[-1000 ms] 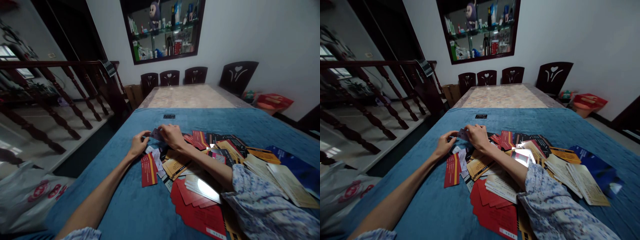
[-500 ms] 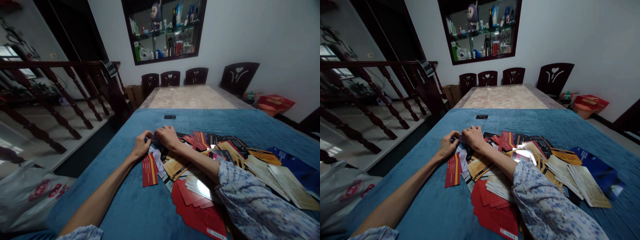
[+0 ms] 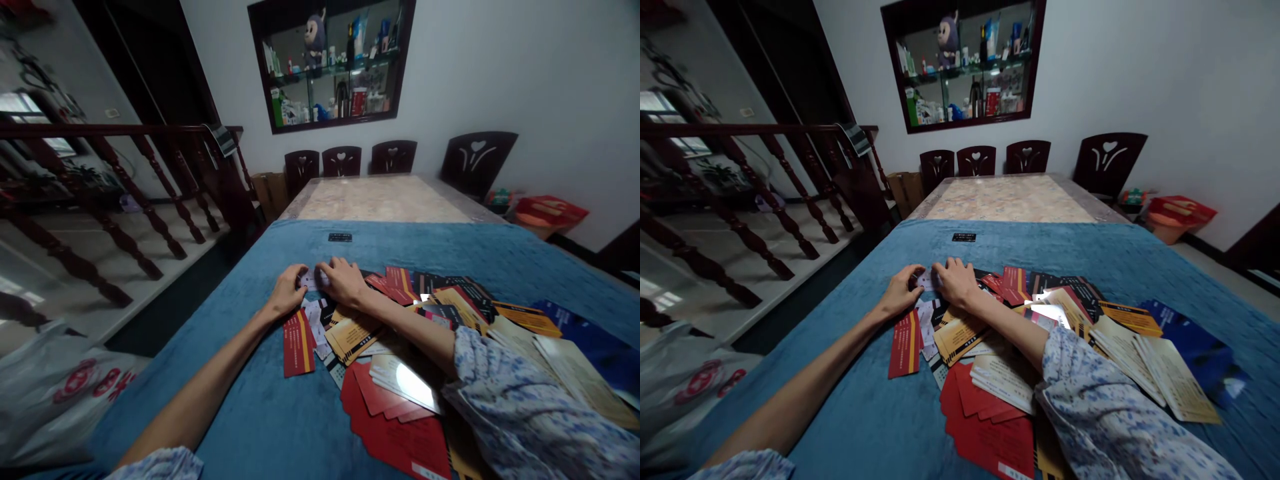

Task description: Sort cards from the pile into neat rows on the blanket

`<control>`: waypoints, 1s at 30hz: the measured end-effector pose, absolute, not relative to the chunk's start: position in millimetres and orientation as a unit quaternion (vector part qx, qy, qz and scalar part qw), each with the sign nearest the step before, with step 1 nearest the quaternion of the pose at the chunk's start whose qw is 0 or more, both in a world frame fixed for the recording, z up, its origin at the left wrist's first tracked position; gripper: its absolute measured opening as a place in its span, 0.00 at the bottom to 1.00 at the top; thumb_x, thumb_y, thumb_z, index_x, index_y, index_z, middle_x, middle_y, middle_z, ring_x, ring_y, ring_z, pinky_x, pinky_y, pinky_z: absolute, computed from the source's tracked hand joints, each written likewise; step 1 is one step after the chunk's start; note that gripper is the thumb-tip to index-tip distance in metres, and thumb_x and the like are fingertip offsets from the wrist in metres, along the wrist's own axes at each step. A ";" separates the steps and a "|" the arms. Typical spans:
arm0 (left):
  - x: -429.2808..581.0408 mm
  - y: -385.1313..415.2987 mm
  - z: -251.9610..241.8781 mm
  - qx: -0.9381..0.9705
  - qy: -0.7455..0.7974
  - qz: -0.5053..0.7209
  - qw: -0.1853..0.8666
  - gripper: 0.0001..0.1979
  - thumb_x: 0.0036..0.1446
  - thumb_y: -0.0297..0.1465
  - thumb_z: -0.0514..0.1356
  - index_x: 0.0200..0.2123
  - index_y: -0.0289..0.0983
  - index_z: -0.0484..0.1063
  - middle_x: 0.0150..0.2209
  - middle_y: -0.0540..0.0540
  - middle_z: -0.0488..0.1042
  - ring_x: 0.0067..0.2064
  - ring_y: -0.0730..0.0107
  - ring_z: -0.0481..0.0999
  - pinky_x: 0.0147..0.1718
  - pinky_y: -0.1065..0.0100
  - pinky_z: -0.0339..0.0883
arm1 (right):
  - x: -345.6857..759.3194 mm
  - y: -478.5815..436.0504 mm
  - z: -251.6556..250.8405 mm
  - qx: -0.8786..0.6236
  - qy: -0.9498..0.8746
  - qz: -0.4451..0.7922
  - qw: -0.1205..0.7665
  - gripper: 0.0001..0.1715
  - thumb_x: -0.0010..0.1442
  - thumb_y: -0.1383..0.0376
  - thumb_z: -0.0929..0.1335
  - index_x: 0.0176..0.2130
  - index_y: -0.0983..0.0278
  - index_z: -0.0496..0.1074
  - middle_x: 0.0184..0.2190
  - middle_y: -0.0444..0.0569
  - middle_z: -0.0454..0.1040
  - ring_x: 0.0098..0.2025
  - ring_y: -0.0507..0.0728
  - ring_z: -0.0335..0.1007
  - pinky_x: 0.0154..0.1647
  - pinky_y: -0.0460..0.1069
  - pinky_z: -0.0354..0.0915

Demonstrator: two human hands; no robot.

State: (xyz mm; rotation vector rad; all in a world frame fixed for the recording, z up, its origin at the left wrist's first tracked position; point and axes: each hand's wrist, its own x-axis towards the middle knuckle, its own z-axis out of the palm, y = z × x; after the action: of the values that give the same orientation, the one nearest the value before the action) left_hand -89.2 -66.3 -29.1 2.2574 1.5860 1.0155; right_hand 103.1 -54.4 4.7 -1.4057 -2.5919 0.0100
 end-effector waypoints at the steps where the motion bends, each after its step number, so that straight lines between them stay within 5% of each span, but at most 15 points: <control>1: -89.7 -64.9 -29.5 0.763 0.542 0.338 0.103 0.22 0.47 0.22 0.60 0.48 0.34 0.71 0.44 0.43 0.74 0.35 0.70 0.73 0.44 0.63 0.71 | 102.8 -53.8 5.0 -0.478 -0.873 0.007 0.095 0.26 0.63 0.61 0.66 0.60 0.57 0.63 0.53 0.58 0.68 0.54 0.65 0.62 0.48 0.58 0.61; 9: -96.2 -47.7 -28.0 0.771 0.549 0.292 0.137 0.23 0.43 0.28 0.65 0.47 0.35 0.74 0.41 0.44 0.72 0.40 0.63 0.73 0.43 0.61 0.71 | 102.6 -50.0 12.1 -0.479 -0.873 0.049 0.080 0.27 0.60 0.63 0.67 0.59 0.62 0.65 0.53 0.62 0.64 0.54 0.66 0.61 0.45 0.56 0.64; 20: -84.8 -3.1 -6.0 0.796 0.523 0.262 0.158 0.24 0.41 0.31 0.70 0.46 0.36 0.76 0.41 0.45 0.71 0.37 0.65 0.72 0.43 0.62 0.70 | 121.9 -15.0 23.0 -0.478 -0.872 0.050 0.093 0.25 0.56 0.58 0.73 0.49 0.70 0.72 0.48 0.62 0.72 0.49 0.63 0.70 0.43 0.49 0.63; 30: -58.4 40.6 -2.9 0.807 0.501 0.261 0.173 0.23 0.37 0.27 0.70 0.42 0.34 0.78 0.40 0.44 0.72 0.38 0.62 0.73 0.44 0.60 0.69 | 146.2 25.7 15.4 -0.539 -0.837 0.052 0.078 0.26 0.54 0.55 0.74 0.48 0.66 0.75 0.49 0.60 0.74 0.50 0.64 0.70 0.44 0.49 0.63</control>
State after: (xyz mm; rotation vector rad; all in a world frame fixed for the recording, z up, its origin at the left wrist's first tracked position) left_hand -58.4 40.6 -2.9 2.2891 1.4201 0.7406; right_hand 146.2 25.7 15.4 -1.6142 -2.5073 0.1550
